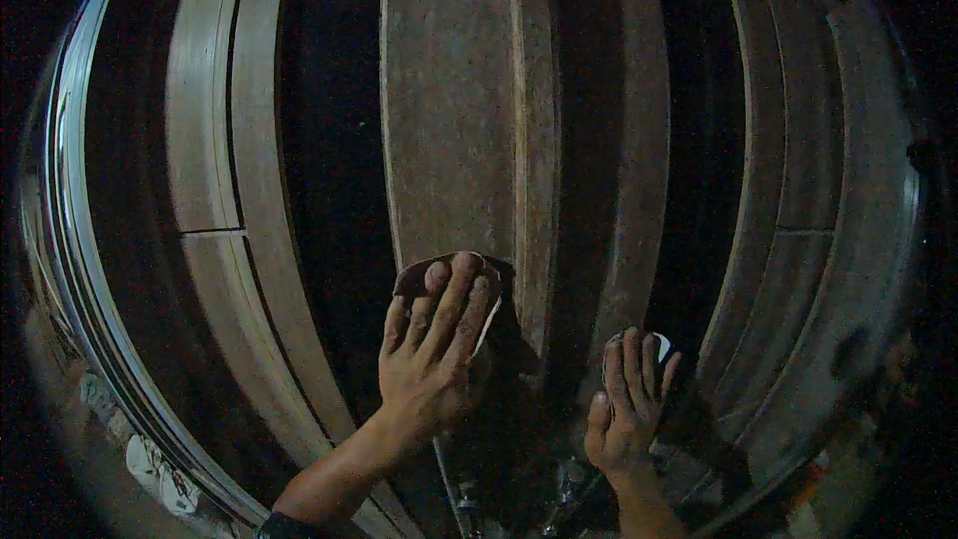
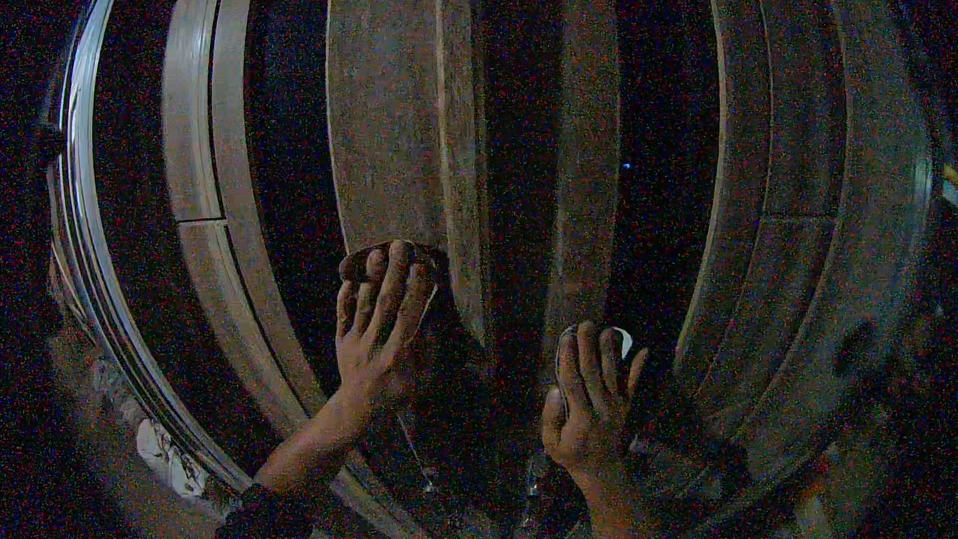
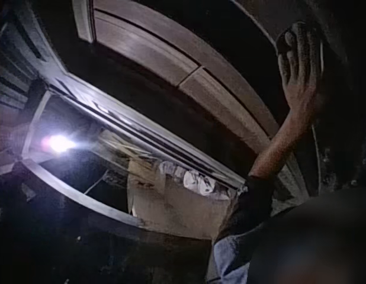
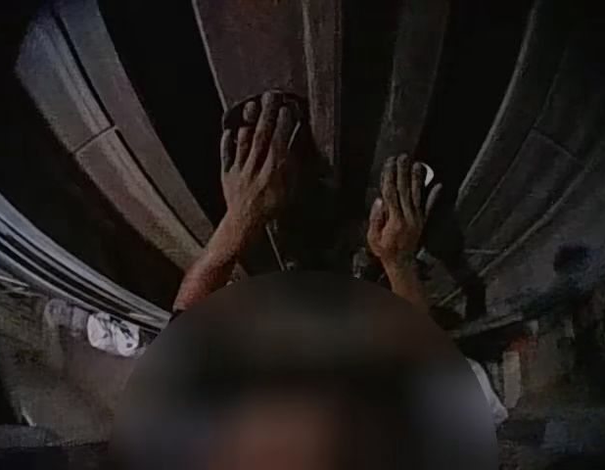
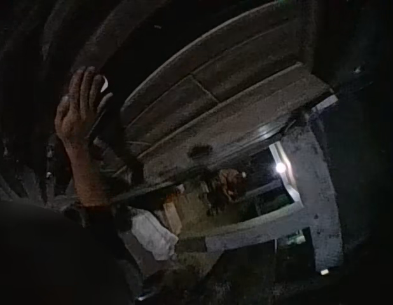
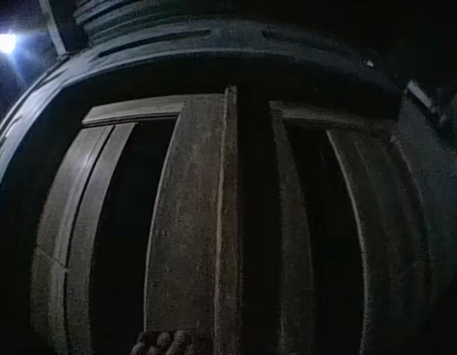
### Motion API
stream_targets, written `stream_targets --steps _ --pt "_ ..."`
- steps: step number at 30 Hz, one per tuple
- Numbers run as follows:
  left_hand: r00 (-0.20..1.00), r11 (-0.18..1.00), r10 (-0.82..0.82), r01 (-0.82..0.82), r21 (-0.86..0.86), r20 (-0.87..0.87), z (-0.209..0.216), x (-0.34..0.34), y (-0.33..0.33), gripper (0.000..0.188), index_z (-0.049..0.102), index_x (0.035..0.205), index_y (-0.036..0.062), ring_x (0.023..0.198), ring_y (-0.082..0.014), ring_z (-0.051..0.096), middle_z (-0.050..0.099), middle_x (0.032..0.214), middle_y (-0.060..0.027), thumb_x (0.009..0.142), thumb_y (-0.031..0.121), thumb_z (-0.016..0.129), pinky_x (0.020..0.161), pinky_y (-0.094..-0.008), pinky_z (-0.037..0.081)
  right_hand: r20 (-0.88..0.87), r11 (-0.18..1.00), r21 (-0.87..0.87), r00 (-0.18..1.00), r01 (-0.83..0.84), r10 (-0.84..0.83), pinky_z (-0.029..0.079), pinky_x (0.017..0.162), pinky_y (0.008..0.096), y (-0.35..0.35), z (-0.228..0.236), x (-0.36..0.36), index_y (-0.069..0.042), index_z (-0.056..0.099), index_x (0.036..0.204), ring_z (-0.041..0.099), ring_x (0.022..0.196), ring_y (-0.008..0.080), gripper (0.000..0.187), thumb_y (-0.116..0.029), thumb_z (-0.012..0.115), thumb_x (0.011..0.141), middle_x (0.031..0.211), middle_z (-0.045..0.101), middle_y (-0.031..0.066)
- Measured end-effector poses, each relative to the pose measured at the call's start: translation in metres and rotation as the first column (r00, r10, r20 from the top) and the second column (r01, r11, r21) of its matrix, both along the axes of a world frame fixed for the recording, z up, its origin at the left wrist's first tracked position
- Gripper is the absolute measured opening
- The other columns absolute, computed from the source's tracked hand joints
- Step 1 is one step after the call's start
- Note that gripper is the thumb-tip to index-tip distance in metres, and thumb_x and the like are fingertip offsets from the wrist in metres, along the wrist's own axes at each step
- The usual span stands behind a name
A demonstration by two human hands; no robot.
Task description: The person sands the surface of several wooden planks using sandpaper held in both hands. They move the sandpaper back and forth along the grain of the wood, covering different sections of the planks.
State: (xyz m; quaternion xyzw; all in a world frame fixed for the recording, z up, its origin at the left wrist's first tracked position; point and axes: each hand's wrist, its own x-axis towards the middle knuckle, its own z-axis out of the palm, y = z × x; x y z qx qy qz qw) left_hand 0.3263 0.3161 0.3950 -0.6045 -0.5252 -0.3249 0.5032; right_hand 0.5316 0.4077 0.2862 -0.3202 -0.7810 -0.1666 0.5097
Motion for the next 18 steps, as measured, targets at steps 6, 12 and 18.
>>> stream_targets --steps 6,12,18 --pt "0.993 0.930 -0.017 0.058 0.362 -0.113 0.105 -0.046 0.026 0.057 0.042 0.144 0.0062 0.142 -0.0363 0.031 0.036 0.152 -0.0166 0.088 0.009 0.050 0.117 -0.0501 0.020 -0.031 1.000 0.000 1.000 -0.001 0.001 0.005 0.114 0.0661 -0.009 -0.009 -0.011 -0.001 0.044 0.142 0.023 0.144 0.0413 0.056 -0.024 0.044 0.091 0.152 0.036 0.0176" --pt "0.999 0.996 -0.033 0.036 0.081 -0.037 0.024 -0.037 -0.012 0.061 0.050 0.139 0.0071 0.141 -0.0367 0.033 0.037 0.153 -0.0149 0.078 0.011 0.055 0.115 -0.0529 0.022 -0.129 0.993 -0.021 0.985 -0.117 0.114 0.013 0.115 0.0621 -0.025 -0.013 -0.021 0.001 0.045 0.141 0.022 0.142 0.0476 0.055 -0.024 0.043 0.091 0.152 0.034 0.0215" --pt "0.998 1.000 -0.014 0.014 0.006 -0.053 -0.006 -0.040 -0.034 0.059 0.054 0.136 0.0075 0.140 -0.0354 0.037 0.041 0.150 -0.0150 0.077 0.015 0.057 0.115 -0.0508 0.024 -0.125 0.991 0.014 0.983 -0.131 0.131 0.017 0.115 0.0593 -0.036 -0.016 -0.026 0.004 0.043 0.141 0.023 0.141 0.0502 0.056 -0.024 0.040 0.092 0.152 0.032 0.0248"
